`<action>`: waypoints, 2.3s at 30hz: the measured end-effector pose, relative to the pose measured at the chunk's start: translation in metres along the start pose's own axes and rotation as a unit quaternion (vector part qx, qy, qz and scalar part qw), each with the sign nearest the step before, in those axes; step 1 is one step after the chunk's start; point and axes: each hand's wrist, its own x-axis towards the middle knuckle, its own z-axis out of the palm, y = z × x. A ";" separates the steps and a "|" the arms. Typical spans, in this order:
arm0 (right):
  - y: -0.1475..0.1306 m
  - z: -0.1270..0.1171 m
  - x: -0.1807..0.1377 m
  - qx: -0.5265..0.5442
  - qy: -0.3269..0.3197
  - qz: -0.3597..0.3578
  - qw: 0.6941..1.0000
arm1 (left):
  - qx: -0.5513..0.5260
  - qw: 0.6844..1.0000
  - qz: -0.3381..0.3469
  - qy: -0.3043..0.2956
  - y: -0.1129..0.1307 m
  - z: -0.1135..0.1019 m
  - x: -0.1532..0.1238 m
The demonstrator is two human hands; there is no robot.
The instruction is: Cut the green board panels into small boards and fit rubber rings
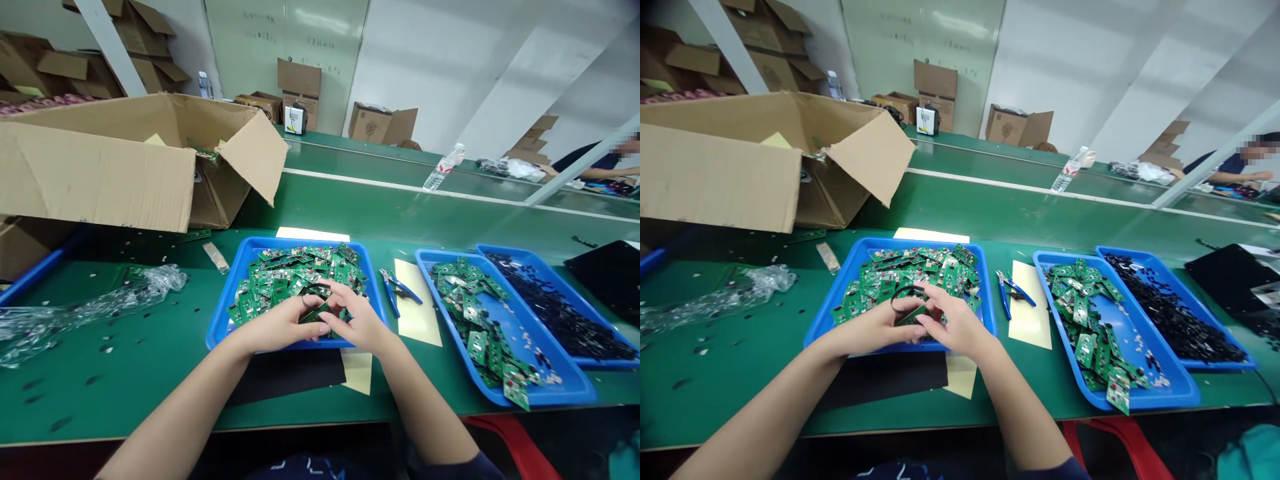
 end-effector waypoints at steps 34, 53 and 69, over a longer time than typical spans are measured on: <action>0.003 0.014 0.000 -0.075 0.169 0.032 0.982 | -0.053 0.976 0.045 0.208 -0.003 0.000 0.004; 0.000 0.007 0.000 0.100 0.354 0.018 0.930 | -0.190 0.962 -0.017 0.197 -0.004 0.012 0.012; 0.001 0.003 0.001 -0.225 0.070 -0.046 0.971 | -0.128 0.987 -0.049 0.088 -0.011 0.018 0.014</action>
